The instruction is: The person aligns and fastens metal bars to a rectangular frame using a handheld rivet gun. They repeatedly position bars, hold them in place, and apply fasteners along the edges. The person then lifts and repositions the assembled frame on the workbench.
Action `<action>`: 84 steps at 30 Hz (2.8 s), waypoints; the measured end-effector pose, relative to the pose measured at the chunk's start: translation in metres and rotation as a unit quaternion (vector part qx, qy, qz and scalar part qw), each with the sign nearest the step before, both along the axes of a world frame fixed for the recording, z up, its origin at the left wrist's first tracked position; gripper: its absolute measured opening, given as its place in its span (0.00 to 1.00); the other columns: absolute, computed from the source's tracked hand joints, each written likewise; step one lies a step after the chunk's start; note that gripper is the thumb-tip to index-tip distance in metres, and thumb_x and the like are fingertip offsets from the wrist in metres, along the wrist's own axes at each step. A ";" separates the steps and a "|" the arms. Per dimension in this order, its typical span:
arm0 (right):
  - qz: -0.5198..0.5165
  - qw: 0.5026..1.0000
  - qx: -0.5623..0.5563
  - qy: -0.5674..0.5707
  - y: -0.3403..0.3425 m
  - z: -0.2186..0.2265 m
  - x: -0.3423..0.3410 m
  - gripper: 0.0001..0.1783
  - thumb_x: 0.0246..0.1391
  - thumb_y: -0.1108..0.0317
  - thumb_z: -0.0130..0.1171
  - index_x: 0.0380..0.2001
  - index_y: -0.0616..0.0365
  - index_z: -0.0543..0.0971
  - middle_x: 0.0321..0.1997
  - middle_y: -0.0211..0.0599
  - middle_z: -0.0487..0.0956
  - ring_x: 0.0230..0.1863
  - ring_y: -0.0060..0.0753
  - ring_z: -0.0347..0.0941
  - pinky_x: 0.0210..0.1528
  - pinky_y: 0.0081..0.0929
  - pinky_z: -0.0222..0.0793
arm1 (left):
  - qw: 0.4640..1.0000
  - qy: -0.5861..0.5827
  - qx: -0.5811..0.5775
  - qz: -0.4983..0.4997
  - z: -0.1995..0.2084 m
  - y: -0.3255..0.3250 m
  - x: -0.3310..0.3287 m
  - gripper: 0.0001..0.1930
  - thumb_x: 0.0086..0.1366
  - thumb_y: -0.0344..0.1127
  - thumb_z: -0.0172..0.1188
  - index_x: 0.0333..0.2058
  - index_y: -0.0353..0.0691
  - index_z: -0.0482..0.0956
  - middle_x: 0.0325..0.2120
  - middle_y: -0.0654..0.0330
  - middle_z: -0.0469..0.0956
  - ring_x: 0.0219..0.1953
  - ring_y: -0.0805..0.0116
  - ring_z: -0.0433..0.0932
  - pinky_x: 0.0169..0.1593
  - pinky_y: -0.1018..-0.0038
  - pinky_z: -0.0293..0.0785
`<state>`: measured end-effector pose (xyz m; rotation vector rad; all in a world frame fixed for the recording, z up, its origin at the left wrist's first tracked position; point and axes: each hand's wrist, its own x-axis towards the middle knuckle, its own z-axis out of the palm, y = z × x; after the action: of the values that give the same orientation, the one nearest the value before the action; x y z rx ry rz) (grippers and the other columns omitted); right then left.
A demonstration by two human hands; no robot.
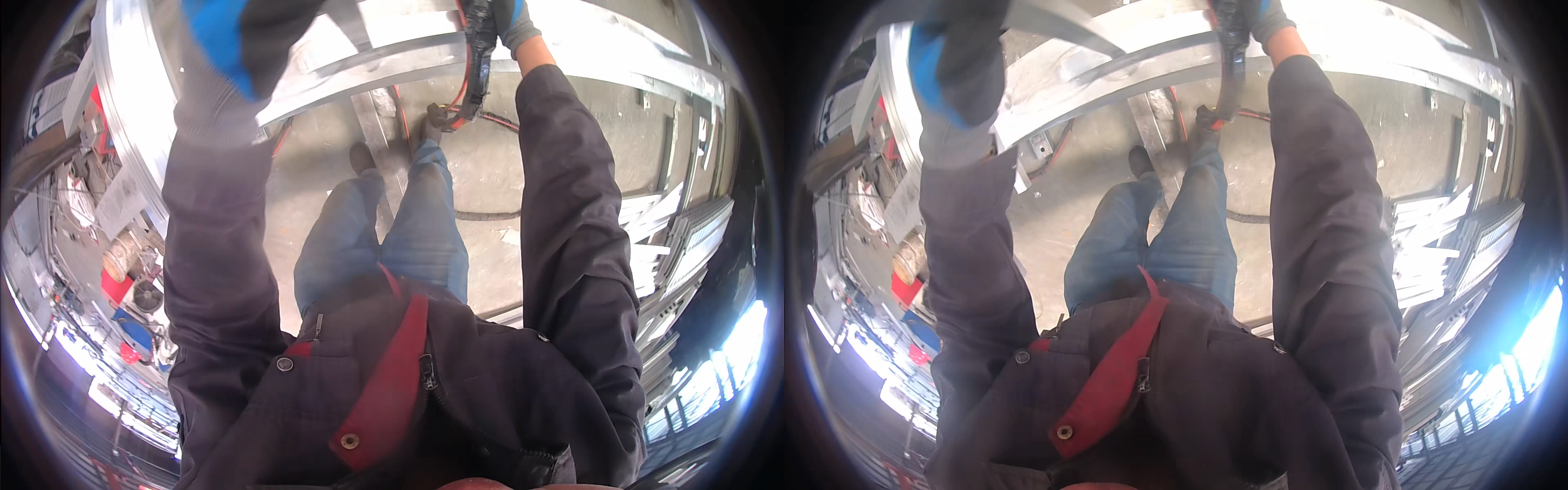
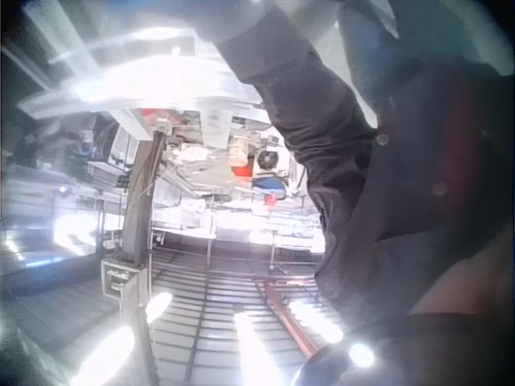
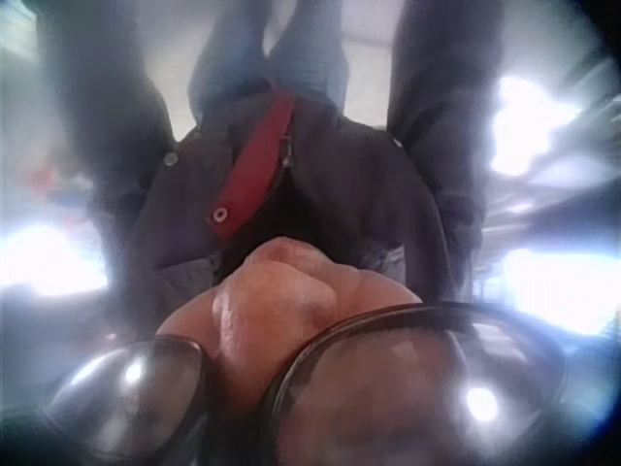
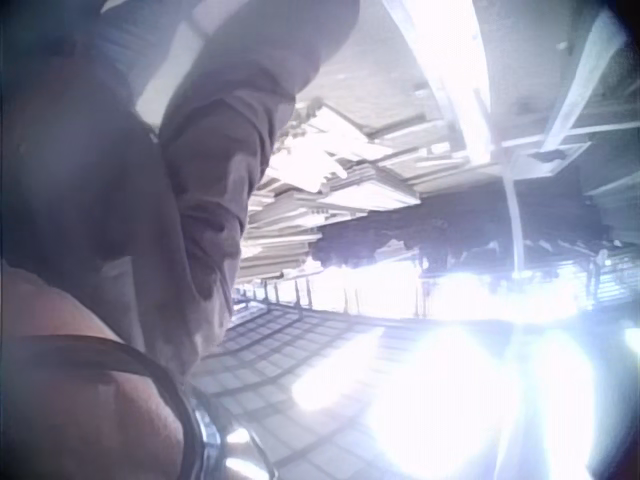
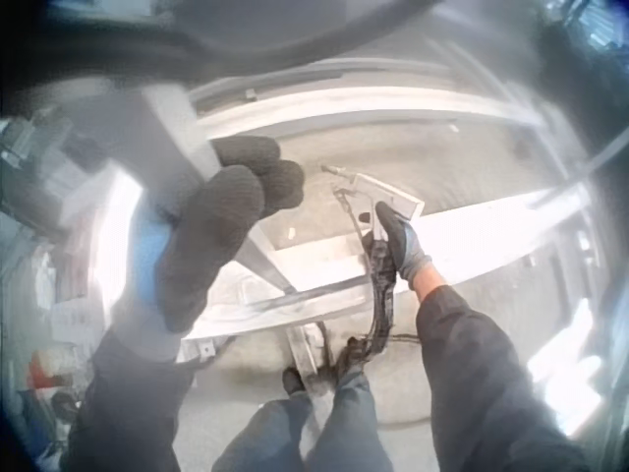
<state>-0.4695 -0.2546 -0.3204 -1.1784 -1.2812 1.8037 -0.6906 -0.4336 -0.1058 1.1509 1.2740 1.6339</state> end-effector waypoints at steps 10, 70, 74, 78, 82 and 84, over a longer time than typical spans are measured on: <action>0.001 0.998 0.036 0.046 0.036 -0.066 0.021 0.24 0.74 0.55 0.46 0.61 0.61 0.74 0.50 0.33 0.81 0.42 0.24 0.81 0.42 0.21 0.78 | 0.979 -0.142 -0.031 -0.143 -0.033 -0.015 -0.022 0.21 0.66 0.43 0.71 0.51 0.36 0.82 0.44 0.57 0.85 0.47 0.65 0.82 0.52 0.71 0.78; 0.091 0.982 -0.099 0.133 0.029 -0.042 0.032 0.39 0.72 0.40 0.44 0.65 0.67 0.70 0.42 0.41 0.84 0.41 0.34 0.81 0.46 0.31 0.80 | 0.877 0.390 -0.202 0.195 -0.236 -0.031 -0.045 0.12 0.56 0.39 0.70 0.38 0.43 0.84 0.53 0.48 0.79 0.63 0.45 0.71 0.70 0.45 0.57; 0.021 0.997 -0.063 0.023 0.023 -0.039 0.028 0.44 0.72 0.36 0.39 0.68 0.70 0.66 0.39 0.42 0.84 0.39 0.33 0.80 0.45 0.30 0.79 | 0.877 0.389 -0.197 0.201 -0.235 -0.031 -0.044 0.12 0.56 0.39 0.70 0.38 0.43 0.84 0.53 0.48 0.79 0.63 0.45 0.71 0.70 0.45 0.57; 0.055 0.985 -0.117 0.112 0.026 -0.039 0.030 0.44 0.72 0.36 0.39 0.68 0.69 0.66 0.39 0.41 0.84 0.38 0.33 0.81 0.44 0.31 0.79 | 0.874 0.395 -0.198 0.202 -0.237 -0.030 -0.044 0.12 0.56 0.39 0.70 0.37 0.44 0.84 0.53 0.49 0.79 0.63 0.46 0.71 0.70 0.45 0.56; 0.078 0.980 -0.151 0.108 0.033 -0.039 0.032 0.43 0.72 0.36 0.40 0.66 0.68 0.68 0.39 0.40 0.84 0.38 0.33 0.81 0.44 0.31 0.80 | 0.871 0.399 -0.211 0.193 -0.238 -0.029 -0.044 0.12 0.56 0.41 0.70 0.37 0.44 0.85 0.54 0.50 0.79 0.63 0.46 0.71 0.71 0.45 0.56; 0.069 0.978 -0.165 0.105 0.034 -0.040 0.033 0.43 0.71 0.35 0.41 0.66 0.67 0.68 0.39 0.41 0.84 0.38 0.33 0.81 0.43 0.31 0.80 | 0.871 0.399 -0.214 0.191 -0.238 -0.028 -0.044 0.12 0.56 0.41 0.70 0.37 0.44 0.85 0.54 0.50 0.79 0.63 0.47 0.71 0.71 0.45 0.56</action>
<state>-0.4366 -0.2206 -0.3602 -1.0522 -0.9880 2.2426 -0.7344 -0.4619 -0.3440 1.3897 2.3788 1.0088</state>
